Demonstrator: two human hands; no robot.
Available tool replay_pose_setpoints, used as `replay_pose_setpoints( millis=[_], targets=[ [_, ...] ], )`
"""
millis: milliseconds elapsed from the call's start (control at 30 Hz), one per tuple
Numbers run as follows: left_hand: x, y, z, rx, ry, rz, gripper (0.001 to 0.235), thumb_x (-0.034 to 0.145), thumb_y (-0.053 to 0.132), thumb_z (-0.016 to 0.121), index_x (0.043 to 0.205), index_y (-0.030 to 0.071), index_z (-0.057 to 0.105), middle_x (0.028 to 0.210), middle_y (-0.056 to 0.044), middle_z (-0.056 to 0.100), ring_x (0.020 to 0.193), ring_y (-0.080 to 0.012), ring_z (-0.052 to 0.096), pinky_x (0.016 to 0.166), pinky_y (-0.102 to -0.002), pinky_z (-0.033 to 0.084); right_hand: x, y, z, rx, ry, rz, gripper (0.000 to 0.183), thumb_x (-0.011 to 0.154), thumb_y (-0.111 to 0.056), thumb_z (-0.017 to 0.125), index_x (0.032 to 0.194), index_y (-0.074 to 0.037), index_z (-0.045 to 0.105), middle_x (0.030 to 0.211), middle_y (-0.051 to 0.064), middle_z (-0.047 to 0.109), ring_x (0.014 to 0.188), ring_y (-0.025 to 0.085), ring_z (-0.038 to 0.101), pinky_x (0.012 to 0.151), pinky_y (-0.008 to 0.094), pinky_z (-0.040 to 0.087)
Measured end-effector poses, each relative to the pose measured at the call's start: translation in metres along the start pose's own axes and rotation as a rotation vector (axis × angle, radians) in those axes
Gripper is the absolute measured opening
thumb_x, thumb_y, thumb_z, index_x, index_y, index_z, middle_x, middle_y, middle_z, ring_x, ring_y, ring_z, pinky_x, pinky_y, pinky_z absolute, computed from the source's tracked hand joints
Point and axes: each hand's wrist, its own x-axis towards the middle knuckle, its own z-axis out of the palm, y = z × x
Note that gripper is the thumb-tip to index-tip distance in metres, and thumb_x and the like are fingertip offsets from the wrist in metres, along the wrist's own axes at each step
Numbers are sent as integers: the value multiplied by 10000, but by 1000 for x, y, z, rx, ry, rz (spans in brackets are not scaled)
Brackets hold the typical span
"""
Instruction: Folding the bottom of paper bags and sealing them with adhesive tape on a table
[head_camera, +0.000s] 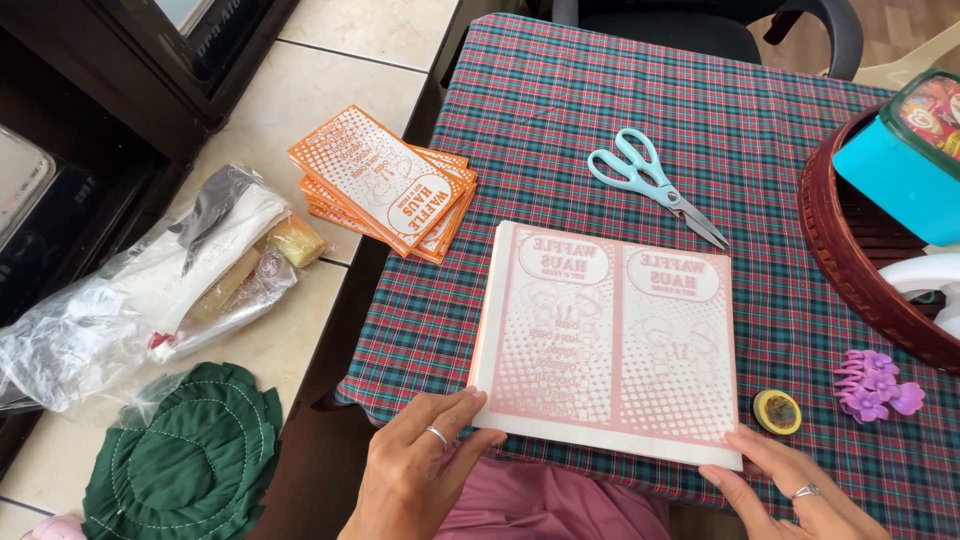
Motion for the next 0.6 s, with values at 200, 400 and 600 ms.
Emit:
replay_pose_setpoints(
  millis=[200, 400, 600],
  targets=[
    [6, 4, -6, -11, -17, -61, 558, 793, 273, 922, 1237, 54, 665, 1124, -102, 739, 906, -220, 738, 830, -334, 609, 33, -7, -20, 108, 146, -159, 490, 733, -174, 914, 1169, 3, 779, 1231, 177, 762, 1085, 252, 731, 1014, 357, 563],
    [-5, -1, 5, 20, -123, -196, 632, 817, 311, 900, 1333, 101, 601, 1062, -68, 688, 867, -219, 676, 803, -358, 567, 140, -13, 15, 272, -250, -382, 600, 859, -306, 728, 1366, -13, 597, 1412, 119, 583, 1300, 279, 570, 1083, 433, 445],
    [-6, 0, 10, 55, -59, -106, 544, 852, 263, 878, 1276, 36, 623, 1109, -114, 708, 870, -235, 696, 773, -362, 597, 188, -41, 63, 171, -489, -411, 695, 932, -478, 616, 1492, -85, 492, 1537, 90, 493, 1424, 276, 433, 1130, 514, 315]
  ],
)
